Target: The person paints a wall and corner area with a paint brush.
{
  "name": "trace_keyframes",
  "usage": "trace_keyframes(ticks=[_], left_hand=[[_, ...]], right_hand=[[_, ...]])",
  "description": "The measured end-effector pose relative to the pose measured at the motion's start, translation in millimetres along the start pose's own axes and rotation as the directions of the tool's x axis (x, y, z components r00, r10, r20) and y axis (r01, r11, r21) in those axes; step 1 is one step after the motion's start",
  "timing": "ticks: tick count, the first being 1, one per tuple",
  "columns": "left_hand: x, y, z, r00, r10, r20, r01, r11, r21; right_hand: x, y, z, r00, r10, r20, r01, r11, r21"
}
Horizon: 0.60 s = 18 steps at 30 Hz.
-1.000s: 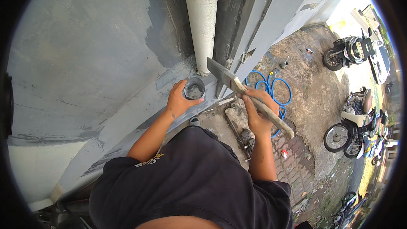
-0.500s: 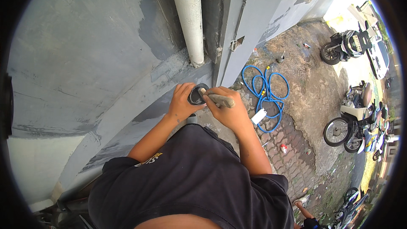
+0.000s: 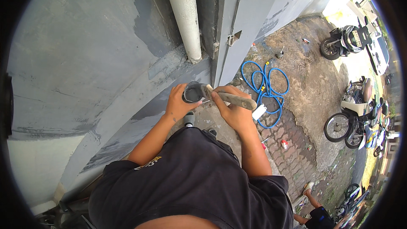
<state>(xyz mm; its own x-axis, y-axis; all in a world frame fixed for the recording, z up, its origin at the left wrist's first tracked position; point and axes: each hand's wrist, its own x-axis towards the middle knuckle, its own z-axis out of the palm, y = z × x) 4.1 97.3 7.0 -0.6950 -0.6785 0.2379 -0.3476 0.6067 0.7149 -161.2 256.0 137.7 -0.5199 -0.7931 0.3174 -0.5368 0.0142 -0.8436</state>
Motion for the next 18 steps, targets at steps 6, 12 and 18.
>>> trace_keyframes(ticks=[6,12,18], left_hand=[[21,-33,-16,0.993,-0.118,-0.013,0.118,0.993,0.003],[35,-52,-44,0.978,-0.194,0.069,0.203,0.968,-0.149],[28,-69,-65,0.975,-0.190,0.113,0.195,0.980,-0.036]], right_hand=[[11,38,13,0.958,-0.023,-0.287,0.036,0.999,0.041],[37,133,70,0.927,-0.083,-0.365,0.057,0.995,-0.081],[72,208,140,0.900,-0.106,-0.423,0.132,0.991,0.033]])
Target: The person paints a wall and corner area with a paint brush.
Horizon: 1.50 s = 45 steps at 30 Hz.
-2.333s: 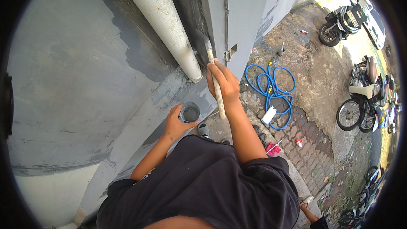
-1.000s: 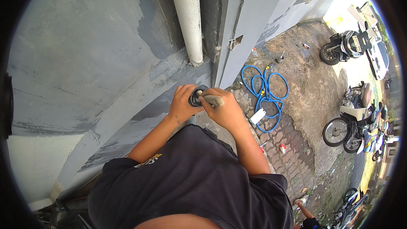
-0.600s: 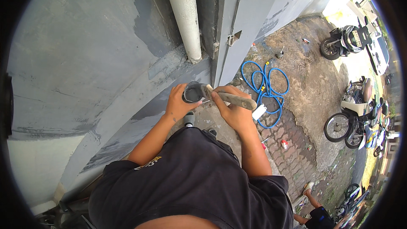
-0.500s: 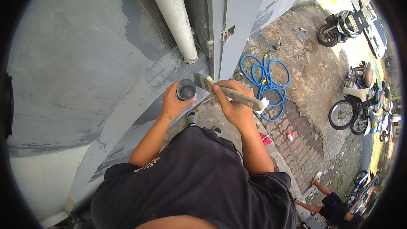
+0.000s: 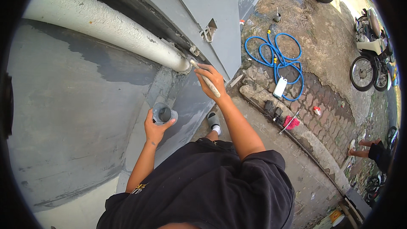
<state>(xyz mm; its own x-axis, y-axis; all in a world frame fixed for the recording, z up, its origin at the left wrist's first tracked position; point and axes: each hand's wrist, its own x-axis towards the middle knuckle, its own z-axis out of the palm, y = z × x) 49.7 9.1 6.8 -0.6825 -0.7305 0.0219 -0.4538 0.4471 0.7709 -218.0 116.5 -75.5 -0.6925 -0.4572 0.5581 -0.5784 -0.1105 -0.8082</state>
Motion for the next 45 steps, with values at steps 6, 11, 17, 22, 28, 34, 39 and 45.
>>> trace_keyframes(ticks=[6,11,17,22,28,34,39,45], left_hand=[[0,-14,-6,0.999,-0.027,0.037,0.025,0.998,0.056],[1,-17,-7,0.998,-0.042,0.050,0.036,0.994,0.106],[-2,-20,-6,0.998,-0.023,0.065,0.015,0.993,0.117],[-5,-17,-3,0.995,-0.040,0.095,0.025,0.987,0.157],[-7,-17,5,0.992,-0.023,0.124,0.002,0.986,0.169],[-8,-17,9,0.992,-0.001,0.129,-0.017,0.990,0.141],[-12,-19,7,0.994,-0.001,0.105,-0.014,0.990,0.138],[-12,-19,8,0.992,-0.025,0.120,0.007,0.989,0.150]], right_hand=[[3,33,62,0.973,0.129,-0.192,-0.088,0.975,0.205],[-12,19,78,0.942,0.181,-0.282,-0.128,0.972,0.197],[-45,16,57,0.917,0.248,-0.311,-0.186,0.959,0.213],[-26,26,80,0.692,0.706,-0.151,-0.427,0.568,0.704],[-11,42,119,0.414,0.910,0.009,-0.115,0.043,0.992],[-32,20,102,0.262,0.965,-0.028,-0.045,0.041,0.998],[-46,31,99,0.310,0.951,0.005,-0.115,0.032,0.993],[-10,51,115,0.288,0.958,0.010,-0.163,0.039,0.986]])
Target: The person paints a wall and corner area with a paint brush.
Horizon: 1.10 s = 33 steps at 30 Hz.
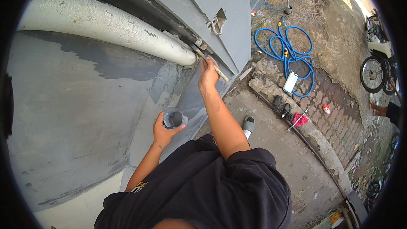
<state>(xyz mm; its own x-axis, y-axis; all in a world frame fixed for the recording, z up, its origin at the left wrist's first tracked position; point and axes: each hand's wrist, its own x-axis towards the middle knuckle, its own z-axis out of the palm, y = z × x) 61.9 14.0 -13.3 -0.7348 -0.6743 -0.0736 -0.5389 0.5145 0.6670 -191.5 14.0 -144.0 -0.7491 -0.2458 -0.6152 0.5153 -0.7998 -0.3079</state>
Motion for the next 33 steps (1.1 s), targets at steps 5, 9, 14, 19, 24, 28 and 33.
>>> trace_keyframes(ticks=[5,9,14,19,24,28,33], left_hand=[[2,-4,5,1.000,0.014,0.005,-0.014,1.000,-0.005],[5,3,3,1.000,-0.005,0.013,0.005,0.999,-0.042],[4,-1,2,1.000,0.028,0.000,-0.028,0.999,-0.023],[5,1,9,0.999,0.032,0.021,-0.032,0.999,-0.011],[10,9,13,0.998,0.065,0.002,-0.064,0.996,-0.057],[10,7,16,0.997,0.077,-0.005,-0.077,0.994,-0.078],[10,13,20,0.998,0.058,0.017,-0.056,0.995,-0.078]], right_hand=[[-11,1,-8,0.999,-0.042,-0.029,0.043,0.997,0.057],[-35,-24,-41,0.994,-0.086,-0.073,0.092,0.993,0.074],[-44,-45,-61,0.998,-0.047,0.049,0.049,0.998,-0.048],[-37,-36,-41,0.993,-0.103,0.059,0.105,0.994,-0.022],[-43,-82,-64,0.985,-0.165,0.043,0.166,0.986,-0.016],[-57,-108,-94,0.983,-0.181,0.013,0.181,0.981,-0.076],[-54,-92,-88,0.993,-0.108,0.052,0.113,0.987,-0.115]])
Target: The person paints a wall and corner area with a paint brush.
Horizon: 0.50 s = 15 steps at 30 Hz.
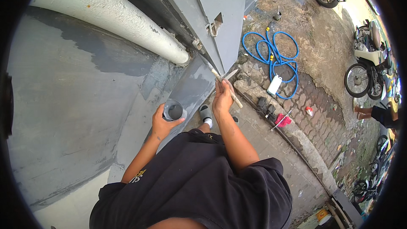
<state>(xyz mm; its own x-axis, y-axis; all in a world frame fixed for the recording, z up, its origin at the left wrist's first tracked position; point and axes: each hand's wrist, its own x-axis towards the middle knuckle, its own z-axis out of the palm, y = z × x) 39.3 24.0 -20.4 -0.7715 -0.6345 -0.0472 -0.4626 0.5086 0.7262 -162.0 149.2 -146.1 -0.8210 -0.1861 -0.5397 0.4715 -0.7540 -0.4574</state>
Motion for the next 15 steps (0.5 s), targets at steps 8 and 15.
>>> trace_keyframes(ticks=[8,15], left_hand=[[-1,3,0,1.000,0.019,-0.012,-0.020,0.999,-0.025],[-9,0,-2,1.000,-0.016,-0.023,0.015,0.999,-0.038]], right_hand=[[1,4,24,0.987,0.101,-0.125,-0.070,0.971,0.228],[3,10,7,0.987,0.067,-0.143,-0.046,0.989,0.143]])
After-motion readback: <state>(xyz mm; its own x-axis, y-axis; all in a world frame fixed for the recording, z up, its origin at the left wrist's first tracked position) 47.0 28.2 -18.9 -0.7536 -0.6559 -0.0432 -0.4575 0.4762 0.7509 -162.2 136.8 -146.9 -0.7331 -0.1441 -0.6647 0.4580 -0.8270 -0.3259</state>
